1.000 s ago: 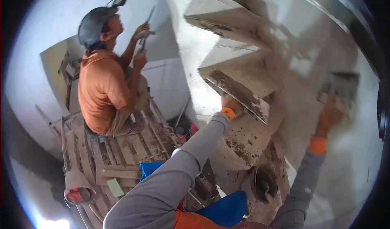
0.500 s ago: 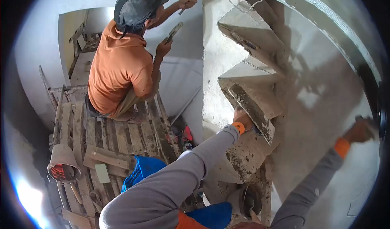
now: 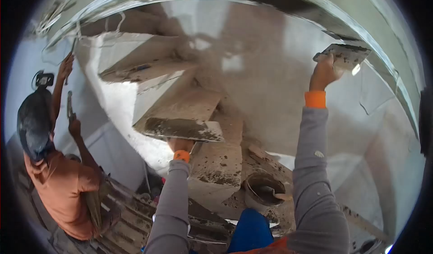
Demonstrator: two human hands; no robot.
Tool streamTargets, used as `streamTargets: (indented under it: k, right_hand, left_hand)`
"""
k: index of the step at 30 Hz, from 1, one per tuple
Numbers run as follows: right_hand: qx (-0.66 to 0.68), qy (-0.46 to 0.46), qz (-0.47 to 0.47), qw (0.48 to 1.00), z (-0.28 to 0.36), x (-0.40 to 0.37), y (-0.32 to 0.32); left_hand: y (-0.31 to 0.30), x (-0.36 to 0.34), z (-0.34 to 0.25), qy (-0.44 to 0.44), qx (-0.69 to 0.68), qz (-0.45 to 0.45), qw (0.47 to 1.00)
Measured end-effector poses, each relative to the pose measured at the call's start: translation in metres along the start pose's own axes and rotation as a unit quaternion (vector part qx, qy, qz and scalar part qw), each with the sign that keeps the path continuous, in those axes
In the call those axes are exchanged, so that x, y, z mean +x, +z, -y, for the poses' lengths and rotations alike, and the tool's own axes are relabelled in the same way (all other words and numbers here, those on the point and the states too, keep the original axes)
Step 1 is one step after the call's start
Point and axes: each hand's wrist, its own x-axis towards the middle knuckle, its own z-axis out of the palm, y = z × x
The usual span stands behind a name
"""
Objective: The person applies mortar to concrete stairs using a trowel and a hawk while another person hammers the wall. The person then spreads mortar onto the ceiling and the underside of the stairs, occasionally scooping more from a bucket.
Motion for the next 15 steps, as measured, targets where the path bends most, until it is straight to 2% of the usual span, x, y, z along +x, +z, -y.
streamTargets:
  k: [1,2,3,4,5,7,10,11,13,15]
  right_hand:
    - [-0.018,-0.056,-0.002,0.998,-0.022,0.017,-0.005]
    - [-0.033,-0.108,-0.001,0.994,-0.056,0.036,-0.010]
    - [-0.095,-0.169,-0.024,0.981,-0.060,0.038,-0.002]
    - [-0.157,-0.226,-0.055,0.960,-0.064,0.040,0.006]
    - [-0.264,-0.288,-0.110,0.914,-0.051,0.018,0.035]
    - [-0.311,-0.264,-0.118,0.905,-0.048,-0.023,0.072]
    - [-0.248,-0.178,-0.041,0.951,-0.033,-0.083,0.119]
    - [-0.232,-0.200,-0.049,0.950,-0.028,-0.100,0.128]
    - [-0.106,-0.067,0.075,0.989,-0.022,-0.128,0.133]
    - [-0.114,-0.042,0.197,0.973,-0.010,-0.139,0.114]
  left_hand:
    - [-0.002,0.001,-0.002,-0.015,0.017,0.030,0.999]
    - [0.004,0.000,0.000,-0.012,0.029,0.019,0.999]
    - [0.011,0.000,0.003,-0.010,0.040,0.006,0.999]
    - [0.010,0.002,0.003,-0.010,0.031,0.014,0.999]
    - [0.008,0.002,0.002,-0.011,0.022,0.021,0.999]
    - [0.008,0.000,0.002,-0.012,0.025,0.027,0.999]
    - [0.010,0.001,0.004,-0.019,0.042,0.023,0.999]
    - [0.008,0.000,0.003,-0.027,0.037,0.028,0.999]
    - [0.018,0.002,0.007,-0.039,-0.002,0.029,0.999]
    - [0.051,0.006,0.025,-0.048,-0.070,0.028,0.996]
